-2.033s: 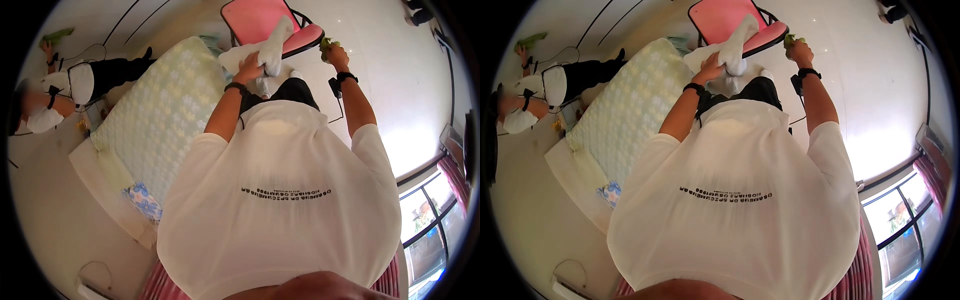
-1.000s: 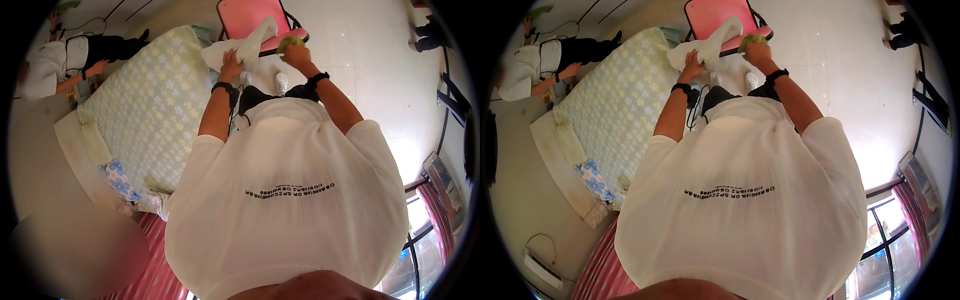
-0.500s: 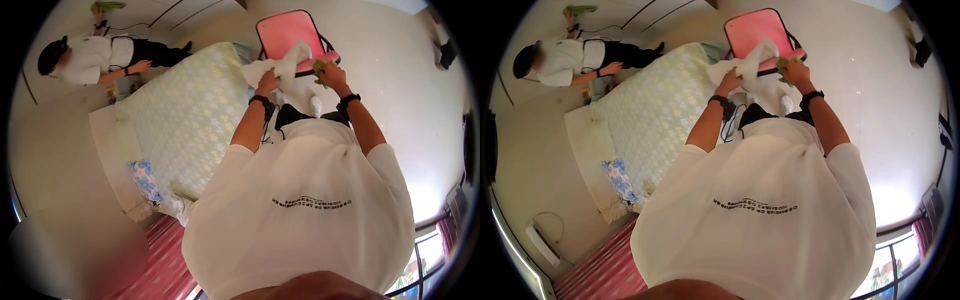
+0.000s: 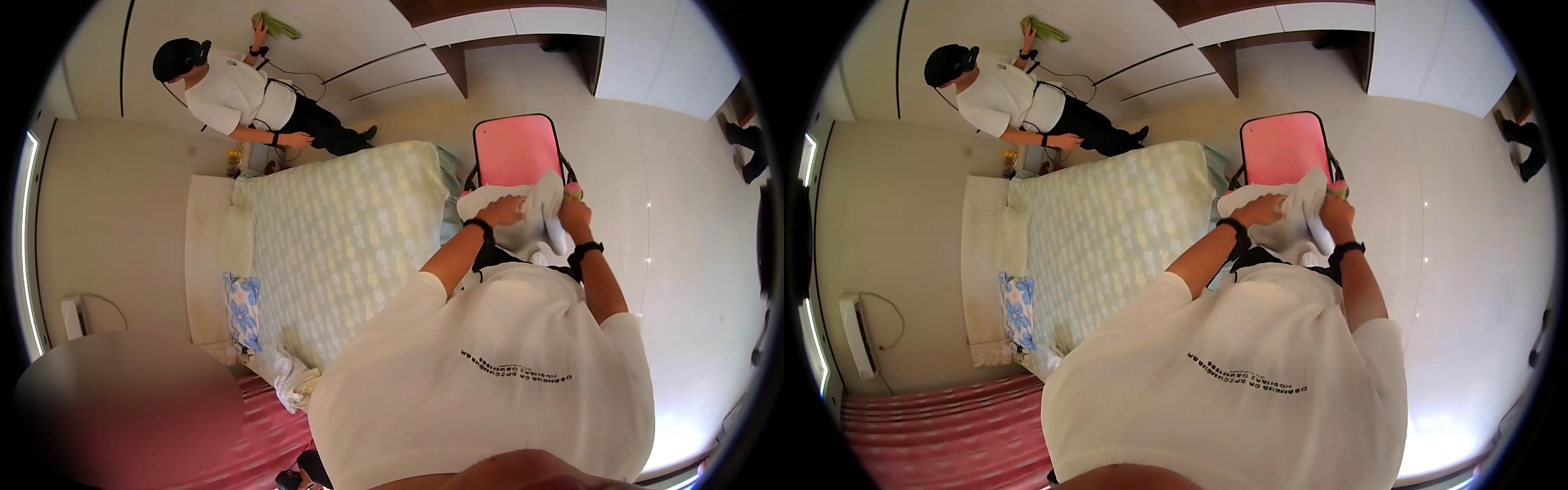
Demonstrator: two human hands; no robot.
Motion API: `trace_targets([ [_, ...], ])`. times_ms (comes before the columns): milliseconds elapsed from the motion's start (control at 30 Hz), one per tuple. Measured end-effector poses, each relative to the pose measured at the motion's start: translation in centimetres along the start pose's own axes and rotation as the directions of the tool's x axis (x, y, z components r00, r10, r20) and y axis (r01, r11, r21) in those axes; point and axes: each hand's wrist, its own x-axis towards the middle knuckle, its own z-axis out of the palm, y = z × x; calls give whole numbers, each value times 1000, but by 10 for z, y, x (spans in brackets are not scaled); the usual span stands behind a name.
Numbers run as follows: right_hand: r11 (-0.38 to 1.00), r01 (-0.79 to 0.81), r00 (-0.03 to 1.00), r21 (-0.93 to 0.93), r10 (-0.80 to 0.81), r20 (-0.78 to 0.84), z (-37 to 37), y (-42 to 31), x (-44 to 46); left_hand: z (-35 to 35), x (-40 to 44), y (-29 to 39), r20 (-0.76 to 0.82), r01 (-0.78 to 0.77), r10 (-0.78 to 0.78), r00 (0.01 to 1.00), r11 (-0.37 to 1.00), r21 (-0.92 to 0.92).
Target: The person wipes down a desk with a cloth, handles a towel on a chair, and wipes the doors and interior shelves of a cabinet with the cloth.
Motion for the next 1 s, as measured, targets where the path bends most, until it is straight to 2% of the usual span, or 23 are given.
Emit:
trace_targets([
  [67,998,50,998,-38,-49,40,3,-6,-4,2,-31,-9,-81,-118,127,989,987,108],
  [100,992,97,993,-75,-91,79,2,-7,-2,0,-39,-9,-91,-118,127,988,987,107],
  [167,991,100,991,-89,-91,99,-1,1,1,-4,-53,-11,-37,14,-7,999,982,188],
  [233,995,89,988,40,-93,125,-19,15,4,-1,-55,-18,-46,57,-49,998,980,193],
  [267,1000,31,993,0,-31,117,-19,28,10,3,-54,-21,-53,88,-78,996,973,213],
  [300,999,35,992,-3,-35,120,-21,36,15,5,-53,-21,-60,115,-104,993,966,233],
  [367,999,-28,982,-47,37,186,-19,48,21,12,-48,-22,-49,138,-130,990,962,237],
  [400,998,47,996,-30,-44,73,-36,27,9,16,-46,-22,-32,156,-153,988,956,249],
  [467,981,156,985,-119,-146,86,10,13,19,18,-44,-24,-7,167,-170,985,957,237],
  [500,953,241,970,-182,-234,58,14,-2,12,17,-39,-25,-10,188,-191,982,956,224],
  [533,935,302,951,-185,-283,120,2,-18,3,22,-33,-30,-15,200,-202,979,956,213],
  [567,935,300,951,-191,-278,134,-2,-11,2,26,-33,-28,-3,197,-200,980,959,202],
  [633,978,197,973,-74,-185,140,-7,-5,13,21,-29,-28,1,241,-247,969,945,221],
  [667,993,100,985,-59,-90,150,-1,8,23,22,-30,-29,-14,231,-233,972,952,201],
  [700,993,97,983,-69,-84,164,-3,20,21,30,-35,-29,-1,228,-232,973,955,189],
  [767,990,118,986,-70,-109,128,-8,34,31,26,-32,-32,-45,217,-212,976,962,165],
  [833,987,125,980,-99,-107,168,-9,26,23,29,-34,-34,-56,219,-213,975,963,158],
  [900,945,234,962,-230,-191,194,1,11,18,26,-30,-32,-41,239,-235,971,958,161],
  [933,910,338,939,-239,-310,149,5,10,15,26,-29,-32,-53,246,-240,969,957,153],
  [967,904,353,934,-242,-325,148,5,12,17,27,-29,-32,-40,241,-237,971,960,145],
  [1000,933,298,949,-204,-267,165,3,13,20,25,-28,-33,-29,237,-235,972,962,138],
])
